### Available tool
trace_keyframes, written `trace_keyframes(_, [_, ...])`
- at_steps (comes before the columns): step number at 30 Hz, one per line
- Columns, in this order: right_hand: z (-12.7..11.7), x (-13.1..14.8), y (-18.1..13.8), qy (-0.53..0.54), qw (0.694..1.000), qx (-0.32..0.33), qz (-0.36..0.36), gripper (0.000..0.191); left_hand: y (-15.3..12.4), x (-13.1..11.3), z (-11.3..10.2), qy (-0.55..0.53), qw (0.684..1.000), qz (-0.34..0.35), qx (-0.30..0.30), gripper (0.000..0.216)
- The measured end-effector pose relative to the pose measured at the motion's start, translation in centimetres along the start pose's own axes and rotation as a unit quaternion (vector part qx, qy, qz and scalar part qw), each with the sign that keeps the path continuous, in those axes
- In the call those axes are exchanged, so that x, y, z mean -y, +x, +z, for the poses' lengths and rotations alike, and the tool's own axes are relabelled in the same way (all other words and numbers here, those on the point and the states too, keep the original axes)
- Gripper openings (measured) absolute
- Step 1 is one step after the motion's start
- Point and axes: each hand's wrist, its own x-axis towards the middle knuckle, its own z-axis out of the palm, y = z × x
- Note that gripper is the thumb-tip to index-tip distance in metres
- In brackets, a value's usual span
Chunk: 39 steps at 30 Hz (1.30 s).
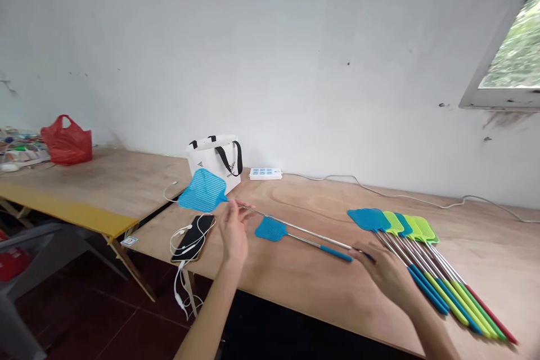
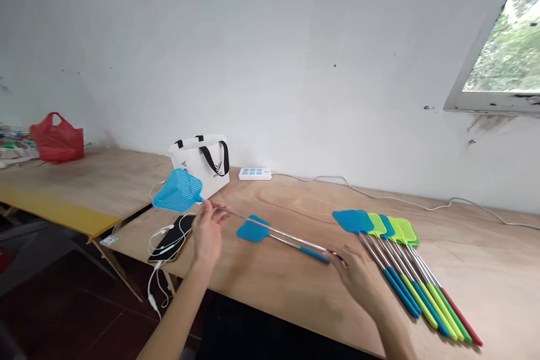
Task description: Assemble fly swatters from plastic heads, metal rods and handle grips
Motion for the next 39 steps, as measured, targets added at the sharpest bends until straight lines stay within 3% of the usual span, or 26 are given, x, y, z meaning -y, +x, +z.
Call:
trace_keyframes(3, [-0.8, -5.5, -0.3, 0.018, 0.999, -0.002, 0.043, 0.052, 3.5, -1.6, -3.0, -0.034, 0.996, 0.014, -0.082, 0.043])
trace_keyframes(6, [-1.3, -8.5, -0.9, 0.044, 0.996, -0.007, 0.074, 0.049, 4.9, -2.4, -4.7, -0.045, 0.991, 0.043, -0.123, 0.045])
trace_keyframes(13, [-3.1, -7.9, -1.7, 0.097, 0.98, 0.037, 0.172, 0.041, 4.7, -3.4, -4.8, -0.064, 0.994, 0.068, -0.06, 0.05])
trace_keyframes(17, [-4.0, -8.4, -2.3, 0.11, 0.966, 0.053, 0.228, 0.051, 4.7, -4.1, -5.0, -0.047, 0.994, 0.098, -0.002, 0.053])
trace_keyframes(20, [-4.5, -8.6, -2.7, 0.106, 0.96, 0.069, 0.248, 0.056, 4.6, -3.8, -4.9, -0.022, 0.992, 0.121, -0.008, 0.052])
trace_keyframes(23, [-4.7, -7.4, -2.9, 0.122, 0.962, 0.077, 0.233, 0.054, 4.2, -2.4, -4.0, 0.007, 0.993, 0.115, -0.03, 0.054])
trace_keyframes(25, [-4.4, -5.7, -2.5, 0.149, 0.961, 0.115, 0.2, 0.052, 3.3, -0.7, -2.8, 0.034, 0.996, 0.081, -0.015, 0.056])
trace_keyframes(28, [-3.1, -2.5, -1.3, 0.175, 0.958, 0.175, 0.142, 0.052, 0.7, 2.2, -0.4, 0.062, 0.996, -0.004, 0.063, 0.058])
trace_keyframes(33, [0.6, 2.8, 0.6, 0.161, 0.977, 0.123, 0.072, 0.053, -6.4, 6.2, 3.1, 0.123, 0.968, -0.073, 0.205, 0.061])
trace_keyframes(35, [2.1, 4.2, 0.7, 0.194, 0.973, 0.105, 0.061, 0.051, -8.8, 7.4, 3.7, 0.125, 0.947, -0.102, 0.28, 0.059])
trace_keyframes(39, [3.6, 5.6, 0.5, 0.207, 0.973, 0.085, 0.062, 0.049, -10.5, 8.7, 3.6, 0.142, 0.927, -0.139, 0.317, 0.058])
